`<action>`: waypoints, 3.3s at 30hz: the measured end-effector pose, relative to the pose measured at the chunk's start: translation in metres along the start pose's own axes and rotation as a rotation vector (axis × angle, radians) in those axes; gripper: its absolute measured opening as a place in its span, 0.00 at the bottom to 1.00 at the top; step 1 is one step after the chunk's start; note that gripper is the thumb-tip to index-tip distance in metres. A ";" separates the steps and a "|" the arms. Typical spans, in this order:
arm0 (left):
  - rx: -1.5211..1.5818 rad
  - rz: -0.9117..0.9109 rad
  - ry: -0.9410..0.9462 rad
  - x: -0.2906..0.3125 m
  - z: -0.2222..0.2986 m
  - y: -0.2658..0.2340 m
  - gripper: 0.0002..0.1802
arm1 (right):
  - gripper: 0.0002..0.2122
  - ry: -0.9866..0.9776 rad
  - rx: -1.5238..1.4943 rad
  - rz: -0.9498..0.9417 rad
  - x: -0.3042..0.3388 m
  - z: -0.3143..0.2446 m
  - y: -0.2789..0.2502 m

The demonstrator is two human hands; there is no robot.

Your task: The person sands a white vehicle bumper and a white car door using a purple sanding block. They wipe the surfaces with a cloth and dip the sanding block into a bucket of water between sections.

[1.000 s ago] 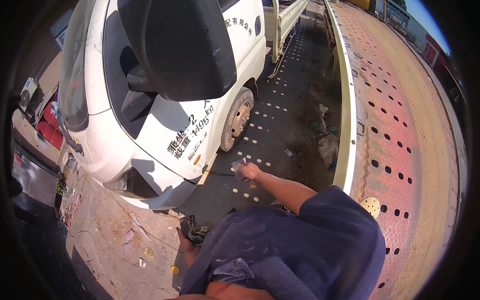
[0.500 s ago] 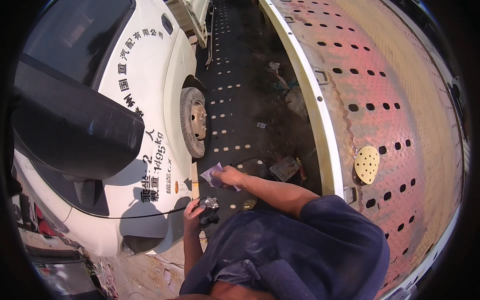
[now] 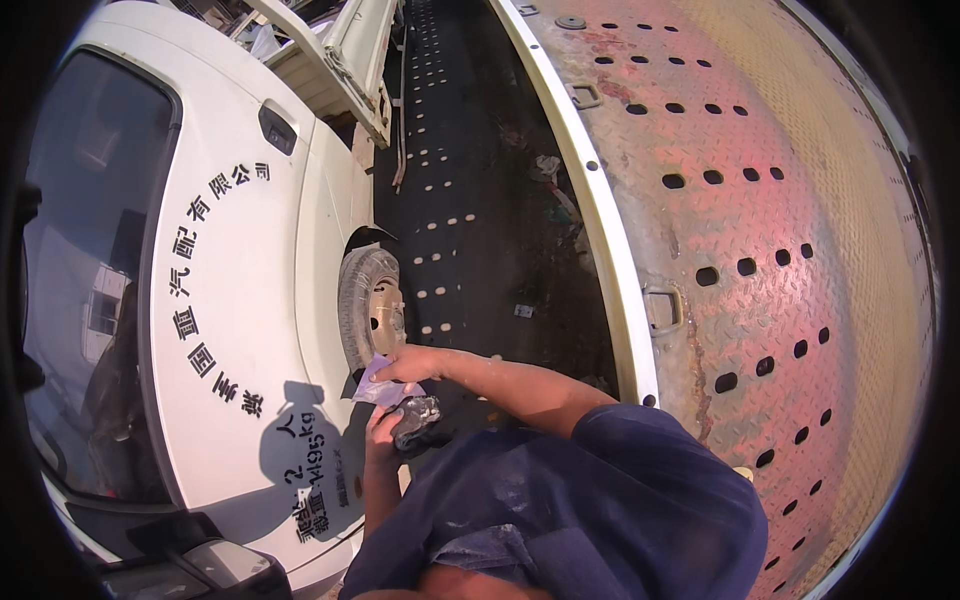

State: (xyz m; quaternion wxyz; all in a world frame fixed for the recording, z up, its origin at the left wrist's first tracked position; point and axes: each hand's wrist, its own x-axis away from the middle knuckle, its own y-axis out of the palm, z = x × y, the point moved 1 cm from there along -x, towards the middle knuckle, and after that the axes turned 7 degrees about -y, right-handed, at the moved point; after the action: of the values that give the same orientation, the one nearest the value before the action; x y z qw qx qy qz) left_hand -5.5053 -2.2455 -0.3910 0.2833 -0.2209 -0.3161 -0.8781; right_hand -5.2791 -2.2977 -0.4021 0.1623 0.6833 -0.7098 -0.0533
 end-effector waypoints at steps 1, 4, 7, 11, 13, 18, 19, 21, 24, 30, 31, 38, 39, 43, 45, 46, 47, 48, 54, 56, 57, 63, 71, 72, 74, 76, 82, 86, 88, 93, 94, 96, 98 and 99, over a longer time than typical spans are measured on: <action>0.026 0.002 0.007 -0.021 0.009 0.005 0.27 | 0.21 -0.004 0.140 0.022 -0.005 -0.012 -0.024; -0.162 0.160 0.050 -0.112 0.004 -0.065 0.17 | 0.20 -0.278 0.573 0.189 -0.016 -0.045 -0.086; -0.100 0.206 0.061 -0.175 0.023 -0.027 0.09 | 0.21 -0.076 0.307 0.432 -0.005 -0.046 -0.165; 0.218 0.213 -0.047 -0.253 0.060 0.011 0.13 | 0.22 0.118 0.147 0.493 -0.008 -0.070 -0.246; 0.328 0.191 -0.071 -0.305 0.077 0.025 0.14 | 0.23 0.164 0.140 0.392 -0.024 -0.076 -0.279; 0.220 0.280 0.144 -0.448 0.149 0.136 0.12 | 0.37 0.156 0.070 0.346 -0.076 -0.101 -0.352; 0.261 0.261 0.201 -0.480 0.176 0.154 0.12 | 0.44 0.138 0.046 0.363 -0.099 -0.124 -0.368; 0.245 0.283 0.196 -0.530 0.221 0.201 0.13 | 0.45 0.098 -0.039 0.448 -0.125 -0.155 -0.410; 0.288 0.125 0.205 -0.603 0.279 0.264 0.12 | 0.42 0.020 -0.100 0.568 -0.156 -0.201 -0.486; 0.248 -0.027 0.247 -0.714 0.407 0.316 0.07 | 0.31 -0.189 -0.329 0.649 -0.247 -0.261 -0.622; 0.235 -0.022 0.232 -0.736 0.422 0.317 0.07 | 0.27 -0.202 -0.427 0.674 -0.261 -0.268 -0.643; 0.023 0.311 0.294 -0.928 0.528 0.308 0.12 | 0.23 -0.218 -0.490 0.710 -0.337 -0.361 -0.846; -0.006 0.322 0.293 -0.953 0.542 0.313 0.12 | 0.22 -0.274 -0.404 0.759 -0.345 -0.376 -0.881; -0.125 0.354 0.281 -1.041 0.607 0.327 0.14 | 0.24 -0.405 -0.141 0.975 -0.375 -0.501 -1.005; -0.102 0.332 0.259 -1.075 0.632 0.344 0.15 | 0.28 -0.437 0.081 1.104 -0.374 -0.574 -1.058; -0.089 0.335 0.254 -1.092 0.637 0.355 0.16 | 0.30 -0.454 0.217 1.178 -0.368 -0.600 -1.086; -0.048 0.359 0.247 -1.111 0.647 0.361 0.16 | 0.32 -0.399 0.477 1.260 -0.364 -0.639 -1.104; -0.020 0.386 0.227 -1.130 0.650 0.365 0.16 | 0.33 -0.326 0.726 1.337 -0.355 -0.666 -1.121; 0.005 0.394 0.071 -1.285 0.682 0.397 0.17 | 0.32 -0.099 1.634 1.384 -0.340 -0.718 -1.273; 0.005 0.362 0.080 -1.349 0.701 0.407 0.17 | 0.31 0.102 1.672 1.325 -0.352 -0.722 -1.313; 0.006 0.358 0.095 -1.383 0.717 0.415 0.17 | 0.31 0.188 1.689 1.295 -0.362 -0.729 -1.333; -0.082 0.315 0.165 -1.525 0.826 0.492 0.16 | 0.30 0.315 1.445 1.431 -0.421 -0.794 -1.465; -0.230 0.299 0.254 -1.666 0.940 0.535 0.12 | 0.30 0.244 1.481 1.379 -0.525 -0.876 -1.674; -0.243 0.304 0.255 -1.687 0.952 0.540 0.12 | 0.30 0.236 1.497 1.375 -0.540 -0.889 -1.705; -0.200 0.303 0.242 -1.728 0.970 0.554 0.11 | 0.30 0.248 1.496 1.383 -0.566 -0.915 -1.760; -0.180 0.321 0.253 -1.772 0.993 0.569 0.11 | 0.30 0.216 1.503 1.363 -0.597 -0.943 -1.823; -0.191 0.352 0.283 -1.906 1.069 0.613 0.12 | 0.29 0.241 1.534 1.297 -0.689 -1.025 -1.998; -0.187 0.358 0.316 -1.988 1.134 0.667 0.10 | 0.28 0.208 1.537 1.248 -0.744 -1.075 -2.104; -0.222 0.329 0.306 -2.026 1.169 0.703 0.09 | 0.28 0.207 1.523 1.271 -0.767 -1.094 -2.156; -0.213 0.274 0.295 -2.143 1.223 0.768 0.06 | 0.29 0.204 1.489 1.284 -0.828 -1.140 -2.280; -0.221 0.264 0.303 -2.171 1.234 0.782 0.06 | 0.29 0.215 1.481 1.284 -0.842 -1.149 -2.306; -0.265 0.236 0.346 -2.233 1.262 0.805 0.05 | 0.30 0.223 1.474 1.290 -0.869 -1.173 -2.350; -0.336 0.206 0.419 -2.298 1.296 0.826 0.04 | 0.30 0.175 1.437 1.298 -0.892 -1.190 -2.397; -0.358 0.185 0.490 -2.323 1.318 0.849 0.04 | 0.31 0.173 1.428 1.293 -0.903 -1.202 -2.425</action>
State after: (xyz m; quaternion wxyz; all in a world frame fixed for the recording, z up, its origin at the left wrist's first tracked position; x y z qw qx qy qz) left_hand -2.9659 -1.0603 -0.4176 0.3864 -0.0770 -0.0574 -0.9173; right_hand -2.5923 -1.3769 -0.1343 -0.2415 0.1000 -0.7995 0.5408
